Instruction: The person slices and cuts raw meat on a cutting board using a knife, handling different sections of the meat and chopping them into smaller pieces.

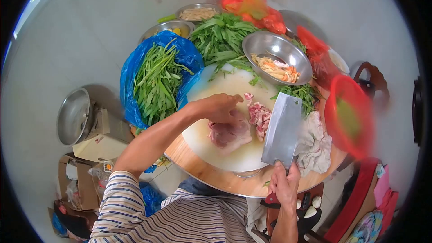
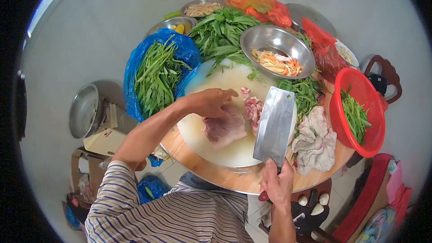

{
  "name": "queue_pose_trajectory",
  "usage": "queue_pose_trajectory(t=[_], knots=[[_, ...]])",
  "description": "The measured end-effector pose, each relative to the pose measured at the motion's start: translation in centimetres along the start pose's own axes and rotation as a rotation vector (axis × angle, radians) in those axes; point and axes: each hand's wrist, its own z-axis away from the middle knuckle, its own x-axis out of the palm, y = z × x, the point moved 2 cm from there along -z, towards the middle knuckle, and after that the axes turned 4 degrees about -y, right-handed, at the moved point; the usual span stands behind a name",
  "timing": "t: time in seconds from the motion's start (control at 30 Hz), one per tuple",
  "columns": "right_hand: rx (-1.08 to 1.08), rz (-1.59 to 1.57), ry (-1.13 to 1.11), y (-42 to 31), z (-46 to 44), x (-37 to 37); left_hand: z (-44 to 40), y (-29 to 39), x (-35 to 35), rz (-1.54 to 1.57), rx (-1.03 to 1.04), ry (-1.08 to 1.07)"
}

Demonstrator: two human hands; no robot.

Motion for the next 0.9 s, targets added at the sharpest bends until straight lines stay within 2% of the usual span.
queue_pose_trajectory(t=[0.1,0.17,0.2,0.27,0.5,0.57,0.6,0.67,0.7,0.77,0.8,0.87,0.9], knots=[[0.016,-0.015,0.023,0.0,0.0,0.1,-1.7,-0.2,-0.1,0.017,0.071,-0.105],[0.013,-0.009,0.023,0.3,0.1,0.0,-2.4,0.3,-0.3,-0.089,0.021,-0.240],[0.015,-0.005,0.028,0.4,0.1,-0.1,-2.3,0.8,-0.5,-0.087,0.023,-0.240],[0.019,0.000,0.033,0.6,0.1,-0.2,-1.9,1.6,-0.7,-0.060,-0.048,-0.383],[0.078,0.007,0.071,1.1,0.0,-0.6,-0.8,0.6,0.9,0.006,0.059,-0.326],[0.071,0.012,0.072,1.0,-0.1,-0.4,-0.2,0.0,0.6,0.275,-0.078,-0.315],[0.071,0.019,0.060,0.9,-0.1,-0.3,0.5,-0.2,0.6,0.269,-0.078,-0.315],[0.068,0.022,0.051,0.9,-0.3,-0.1,2.4,-1.0,0.5,0.513,-0.208,-0.184],[0.050,0.025,0.020,0.8,-0.4,0.0,3.6,-1.1,0.3,0.507,-0.207,-0.185],[0.029,0.022,-0.007,0.7,-0.7,0.4,6.2,-1.8,-0.3,0.771,-0.367,0.116],[0.042,0.003,-0.018,0.6,-0.8,0.7,7.0,-2.5,0.5,0.765,-0.365,0.113],[0.048,-0.016,-0.032,0.5,-1.1,1.4,8.5,-4.1,3.0,1.219,-0.263,0.378],[0.022,0.045,-0.040,0.6,-1.5,1.7,9.5,-3.9,4.7,1.227,-0.227,0.468]])
